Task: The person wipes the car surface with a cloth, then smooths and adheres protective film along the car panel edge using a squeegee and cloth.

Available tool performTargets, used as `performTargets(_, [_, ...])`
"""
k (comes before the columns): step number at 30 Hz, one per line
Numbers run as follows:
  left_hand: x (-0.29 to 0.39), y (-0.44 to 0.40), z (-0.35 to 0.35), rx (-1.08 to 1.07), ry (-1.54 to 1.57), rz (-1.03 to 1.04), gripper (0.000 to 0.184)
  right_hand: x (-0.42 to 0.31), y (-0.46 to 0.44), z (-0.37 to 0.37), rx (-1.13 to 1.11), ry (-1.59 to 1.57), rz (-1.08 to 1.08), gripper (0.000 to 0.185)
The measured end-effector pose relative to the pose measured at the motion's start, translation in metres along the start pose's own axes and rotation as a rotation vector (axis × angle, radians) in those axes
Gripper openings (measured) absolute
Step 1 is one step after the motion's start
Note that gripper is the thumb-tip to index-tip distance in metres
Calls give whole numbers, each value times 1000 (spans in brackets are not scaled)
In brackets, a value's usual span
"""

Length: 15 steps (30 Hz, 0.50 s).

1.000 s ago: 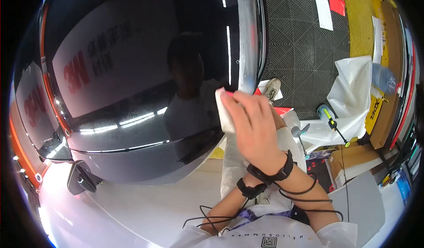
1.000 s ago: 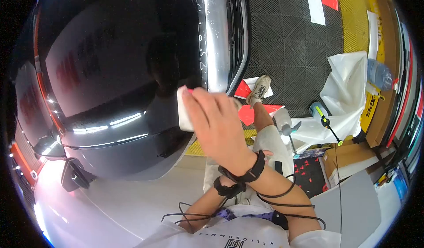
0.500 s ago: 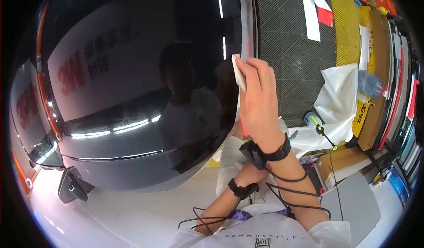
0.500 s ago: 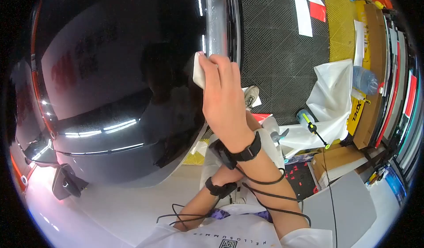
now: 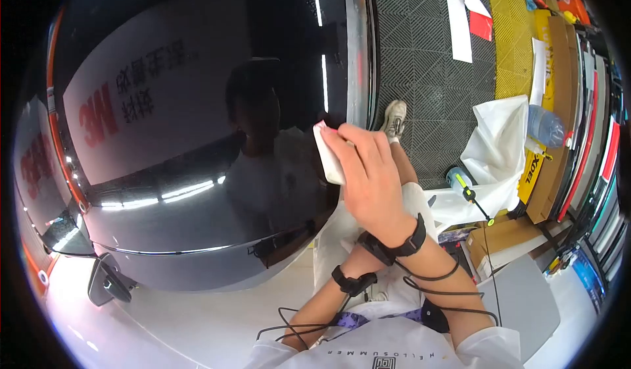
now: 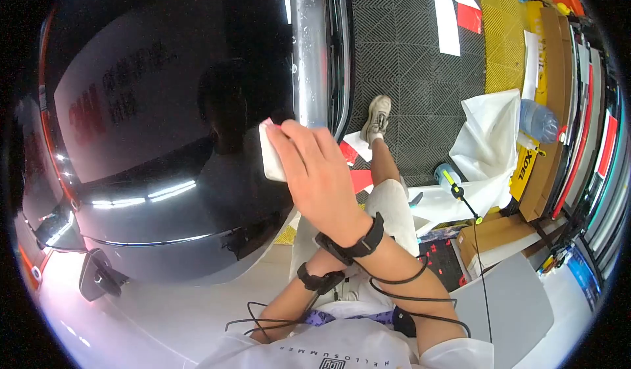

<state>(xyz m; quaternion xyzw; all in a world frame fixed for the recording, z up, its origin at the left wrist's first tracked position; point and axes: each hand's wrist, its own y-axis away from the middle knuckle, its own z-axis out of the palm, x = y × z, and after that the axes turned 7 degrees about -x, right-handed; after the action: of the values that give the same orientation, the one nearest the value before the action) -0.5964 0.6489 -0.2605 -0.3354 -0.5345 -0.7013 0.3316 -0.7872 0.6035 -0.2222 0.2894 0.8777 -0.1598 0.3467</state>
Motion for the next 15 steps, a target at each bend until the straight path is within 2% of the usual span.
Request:
performTargets(7, [20, -48, 9, 113, -100, -19, 49, 45, -42, -10, 44, -36, -46, 50])
performTargets(10, [30, -54, 15, -16, 96, -237, 48, 54, -61, -9, 59, -34, -69, 50])
performTargets(14, [48, -67, 14, -187, -180, -482, 28, 79, -90, -22, 70, 0, -69, 55])
performTargets(15, [43, -62, 19, -20, -78, -385, 25, 79, -90, -28, 91, -3, -64, 57])
